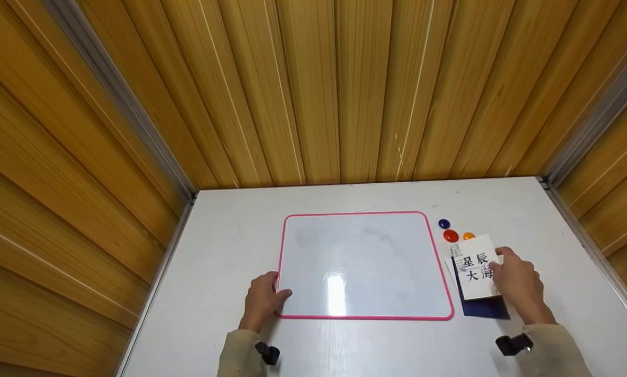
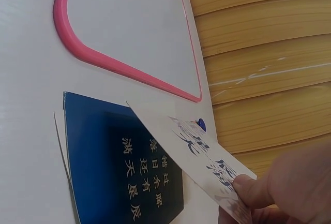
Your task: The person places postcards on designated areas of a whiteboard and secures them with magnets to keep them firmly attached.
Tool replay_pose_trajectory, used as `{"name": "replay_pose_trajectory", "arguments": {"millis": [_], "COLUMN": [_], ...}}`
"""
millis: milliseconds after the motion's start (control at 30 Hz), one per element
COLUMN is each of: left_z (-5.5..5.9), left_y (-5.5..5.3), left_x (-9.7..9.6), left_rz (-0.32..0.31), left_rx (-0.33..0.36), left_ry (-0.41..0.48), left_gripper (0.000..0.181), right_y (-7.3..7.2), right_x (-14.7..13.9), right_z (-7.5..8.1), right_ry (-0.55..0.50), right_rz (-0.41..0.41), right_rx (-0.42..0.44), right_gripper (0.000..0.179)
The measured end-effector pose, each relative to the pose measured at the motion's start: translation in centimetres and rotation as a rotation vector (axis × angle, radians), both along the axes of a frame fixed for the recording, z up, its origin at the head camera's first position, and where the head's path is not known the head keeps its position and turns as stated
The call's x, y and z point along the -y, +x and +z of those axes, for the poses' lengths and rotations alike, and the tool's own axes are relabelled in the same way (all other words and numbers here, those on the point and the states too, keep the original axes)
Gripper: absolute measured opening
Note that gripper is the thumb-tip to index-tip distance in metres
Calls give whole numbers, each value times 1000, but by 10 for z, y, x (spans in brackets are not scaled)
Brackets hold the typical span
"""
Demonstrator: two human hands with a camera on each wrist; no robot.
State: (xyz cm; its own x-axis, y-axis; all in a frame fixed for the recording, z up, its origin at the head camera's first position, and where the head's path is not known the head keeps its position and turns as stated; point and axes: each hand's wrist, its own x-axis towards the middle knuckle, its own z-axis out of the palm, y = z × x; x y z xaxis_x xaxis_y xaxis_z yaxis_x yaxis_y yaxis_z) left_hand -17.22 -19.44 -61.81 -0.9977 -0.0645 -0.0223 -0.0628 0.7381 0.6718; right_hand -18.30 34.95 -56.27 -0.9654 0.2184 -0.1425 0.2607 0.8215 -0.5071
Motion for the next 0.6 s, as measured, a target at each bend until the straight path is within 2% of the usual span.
{"name": "replay_pose_trajectory", "arguments": {"millis": [233,467,600], "left_z": [0,1,0], "left_y": [0,0,0], "left_x": [2,1,0], "left_rz": [-14,-25,-11], "left_rx": [-9,0,8], "left_ry": [-15,11,17], "left_gripper": [40,38,39], "right_y": [-2,-5,-6], "right_x": [5,10,13], "right_z": [4,8,6], "right_ry": [-12,-18,-2], "right_rz": [7,11,32], "right_rx": [-8,-24,-84], "right_gripper": [53,53,49]}}
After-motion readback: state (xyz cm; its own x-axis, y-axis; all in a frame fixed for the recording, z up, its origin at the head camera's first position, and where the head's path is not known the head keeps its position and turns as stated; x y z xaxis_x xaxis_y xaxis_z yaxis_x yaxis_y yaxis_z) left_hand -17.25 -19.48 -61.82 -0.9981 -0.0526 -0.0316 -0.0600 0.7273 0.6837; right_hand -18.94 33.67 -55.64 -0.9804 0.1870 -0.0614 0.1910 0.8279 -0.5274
